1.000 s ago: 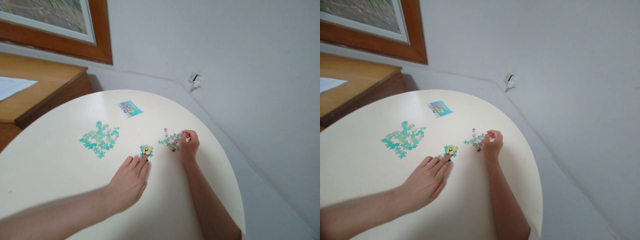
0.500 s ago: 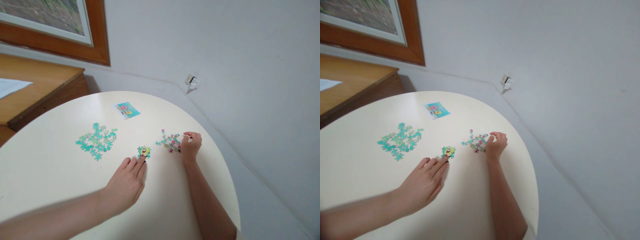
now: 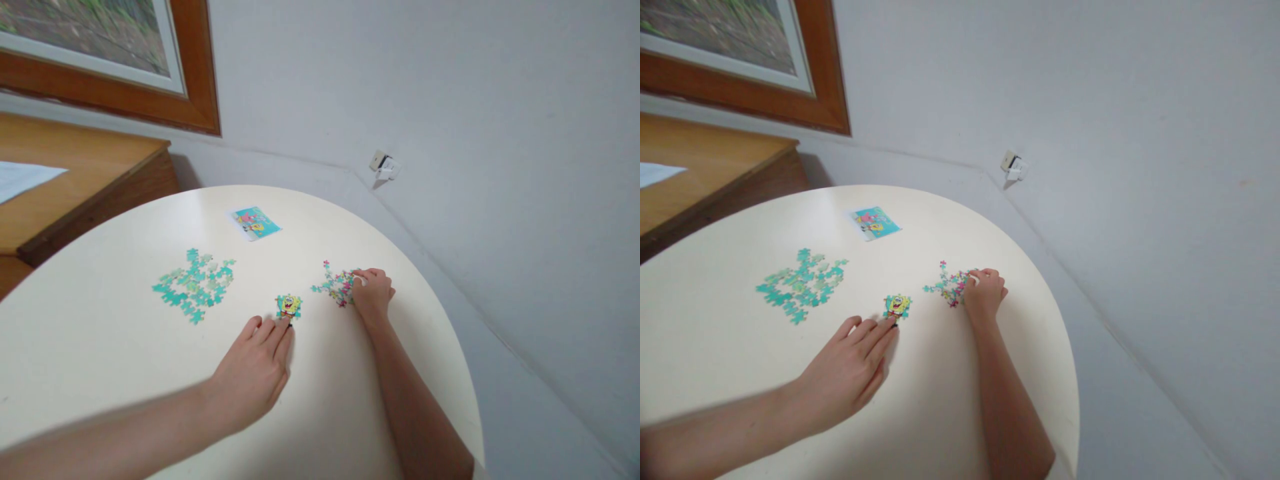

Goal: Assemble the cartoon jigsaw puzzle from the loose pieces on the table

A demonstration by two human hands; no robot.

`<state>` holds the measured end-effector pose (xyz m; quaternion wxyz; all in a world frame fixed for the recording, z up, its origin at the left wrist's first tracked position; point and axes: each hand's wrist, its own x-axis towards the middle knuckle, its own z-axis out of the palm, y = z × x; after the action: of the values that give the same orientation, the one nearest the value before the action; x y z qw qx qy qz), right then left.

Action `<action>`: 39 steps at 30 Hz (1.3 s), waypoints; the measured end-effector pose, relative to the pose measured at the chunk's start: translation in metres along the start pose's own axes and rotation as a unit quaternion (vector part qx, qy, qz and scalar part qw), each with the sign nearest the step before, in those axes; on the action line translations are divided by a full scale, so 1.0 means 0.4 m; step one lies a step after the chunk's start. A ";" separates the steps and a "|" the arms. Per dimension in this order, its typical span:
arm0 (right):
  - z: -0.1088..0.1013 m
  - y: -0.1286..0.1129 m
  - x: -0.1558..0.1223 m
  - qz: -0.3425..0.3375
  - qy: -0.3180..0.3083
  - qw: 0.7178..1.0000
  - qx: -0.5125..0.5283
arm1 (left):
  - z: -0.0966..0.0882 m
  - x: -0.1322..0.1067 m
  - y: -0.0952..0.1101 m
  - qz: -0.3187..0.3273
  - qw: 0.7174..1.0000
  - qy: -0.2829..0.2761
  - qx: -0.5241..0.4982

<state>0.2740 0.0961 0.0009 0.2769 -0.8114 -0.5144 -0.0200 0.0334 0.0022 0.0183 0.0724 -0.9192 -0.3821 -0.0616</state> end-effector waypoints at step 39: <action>0.024 0.018 0.011 0.017 -0.021 1.000 0.014 | -0.015 0.006 -0.001 -0.002 1.000 -0.026 -0.011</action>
<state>0.2799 0.1019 -0.0089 0.2776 -0.8166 -0.5061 0.0091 0.0344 0.0031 0.0245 0.0519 -0.9207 -0.3846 -0.0419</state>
